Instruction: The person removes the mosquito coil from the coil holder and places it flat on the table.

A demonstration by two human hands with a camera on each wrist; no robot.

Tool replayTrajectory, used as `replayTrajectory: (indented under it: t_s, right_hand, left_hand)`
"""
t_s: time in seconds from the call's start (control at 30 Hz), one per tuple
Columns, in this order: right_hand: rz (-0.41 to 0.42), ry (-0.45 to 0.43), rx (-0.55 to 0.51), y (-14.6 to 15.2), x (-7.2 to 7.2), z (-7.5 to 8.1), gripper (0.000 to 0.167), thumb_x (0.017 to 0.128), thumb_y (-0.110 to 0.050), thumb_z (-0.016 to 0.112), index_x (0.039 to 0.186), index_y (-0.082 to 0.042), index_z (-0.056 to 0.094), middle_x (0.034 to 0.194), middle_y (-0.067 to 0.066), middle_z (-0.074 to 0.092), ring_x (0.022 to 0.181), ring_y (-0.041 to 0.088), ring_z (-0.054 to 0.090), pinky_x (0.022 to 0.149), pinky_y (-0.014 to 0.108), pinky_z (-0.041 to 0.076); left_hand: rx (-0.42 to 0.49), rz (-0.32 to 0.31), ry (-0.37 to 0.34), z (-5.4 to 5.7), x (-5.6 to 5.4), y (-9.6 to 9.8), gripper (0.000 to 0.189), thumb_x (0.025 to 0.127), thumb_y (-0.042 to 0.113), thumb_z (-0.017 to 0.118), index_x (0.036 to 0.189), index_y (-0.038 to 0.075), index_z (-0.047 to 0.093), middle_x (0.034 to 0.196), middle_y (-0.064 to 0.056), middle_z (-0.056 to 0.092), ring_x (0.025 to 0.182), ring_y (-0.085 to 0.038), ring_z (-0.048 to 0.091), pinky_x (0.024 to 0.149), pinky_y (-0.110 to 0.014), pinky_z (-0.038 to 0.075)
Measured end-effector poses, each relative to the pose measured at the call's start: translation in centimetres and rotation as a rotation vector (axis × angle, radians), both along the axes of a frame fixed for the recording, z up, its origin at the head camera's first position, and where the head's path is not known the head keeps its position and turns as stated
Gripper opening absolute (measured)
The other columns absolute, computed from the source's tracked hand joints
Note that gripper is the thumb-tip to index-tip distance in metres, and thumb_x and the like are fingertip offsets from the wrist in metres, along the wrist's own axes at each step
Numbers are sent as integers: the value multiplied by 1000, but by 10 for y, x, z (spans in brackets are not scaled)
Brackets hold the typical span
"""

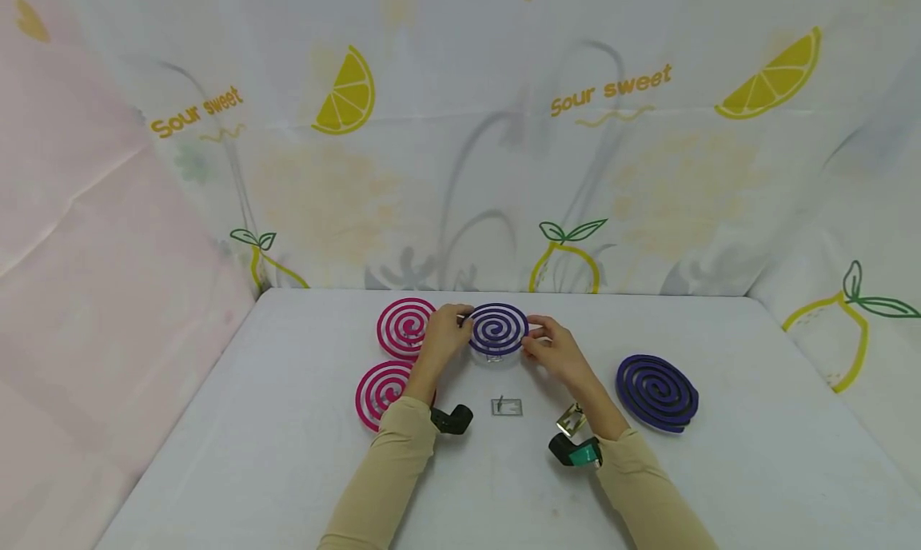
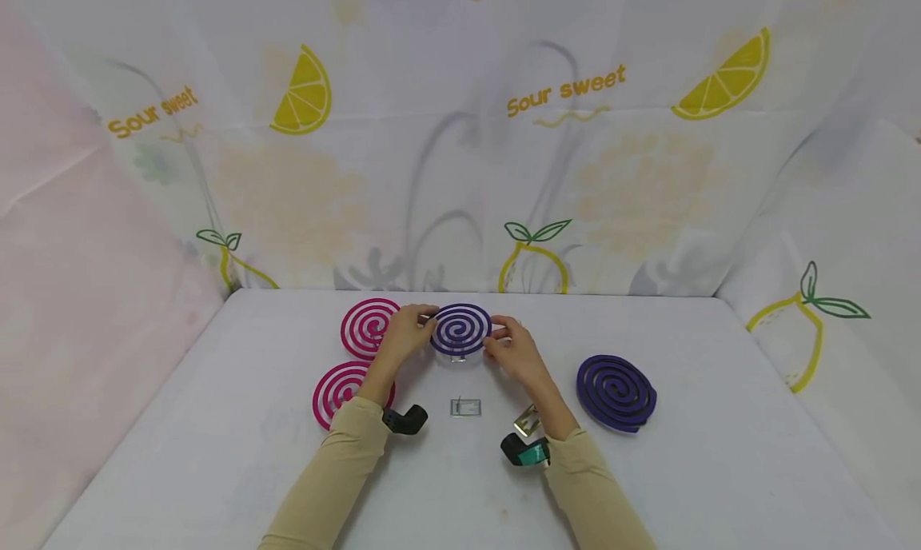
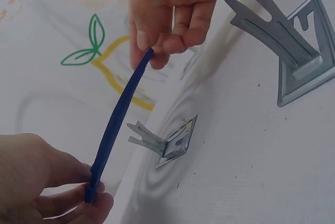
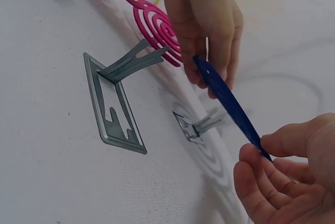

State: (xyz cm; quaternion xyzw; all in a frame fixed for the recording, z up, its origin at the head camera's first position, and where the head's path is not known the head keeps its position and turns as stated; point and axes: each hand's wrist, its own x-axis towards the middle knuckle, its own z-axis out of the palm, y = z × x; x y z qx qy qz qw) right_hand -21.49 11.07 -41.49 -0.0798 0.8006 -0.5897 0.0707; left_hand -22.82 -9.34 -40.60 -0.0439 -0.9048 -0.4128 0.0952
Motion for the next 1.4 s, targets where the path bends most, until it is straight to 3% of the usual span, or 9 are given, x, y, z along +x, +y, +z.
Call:
replayTrajectory:
  t_s: [0.3, 0.57, 0.87, 1.4]
  right_hand:
    - [9, 16, -41, 2, -1, 0, 46, 90, 0, 55, 134, 6, 42, 103, 21, 58, 72, 4, 61, 70, 20, 53]
    - [-14, 27, -49, 7, -3, 1, 46, 89, 3, 53, 134, 3, 44, 103, 21, 57, 71, 8, 61, 73, 27, 56]
    - [-39, 38, -63, 17, -1, 8, 42, 91, 0, 52, 132, 5, 46, 110, 29, 58, 71, 5, 60, 70, 20, 54]
    - [-58, 60, -37, 29, -2, 12, 38, 91, -1, 52, 128, 5, 51, 109, 27, 58, 70, 3, 59, 69, 18, 53]
  left_hand:
    - [17, 19, 14, 0, 0, 1, 25, 88, 5, 57, 109, 0, 69, 101, -15, 71, 80, -23, 65, 65, -30, 53]
    - [89, 9, -22, 4, 1, -1, 22, 90, 10, 57, 106, 3, 71, 105, -13, 70, 92, -26, 67, 71, -33, 55]
    - [78, -4, -9, 4, 0, -1, 20, 89, 11, 59, 104, 6, 71, 101, -12, 71, 92, -27, 68, 78, -38, 55]
    - [138, -19, -61, 6, -2, 3, 20, 86, 11, 62, 104, 8, 71, 94, -10, 71, 82, -21, 70, 65, -27, 54]
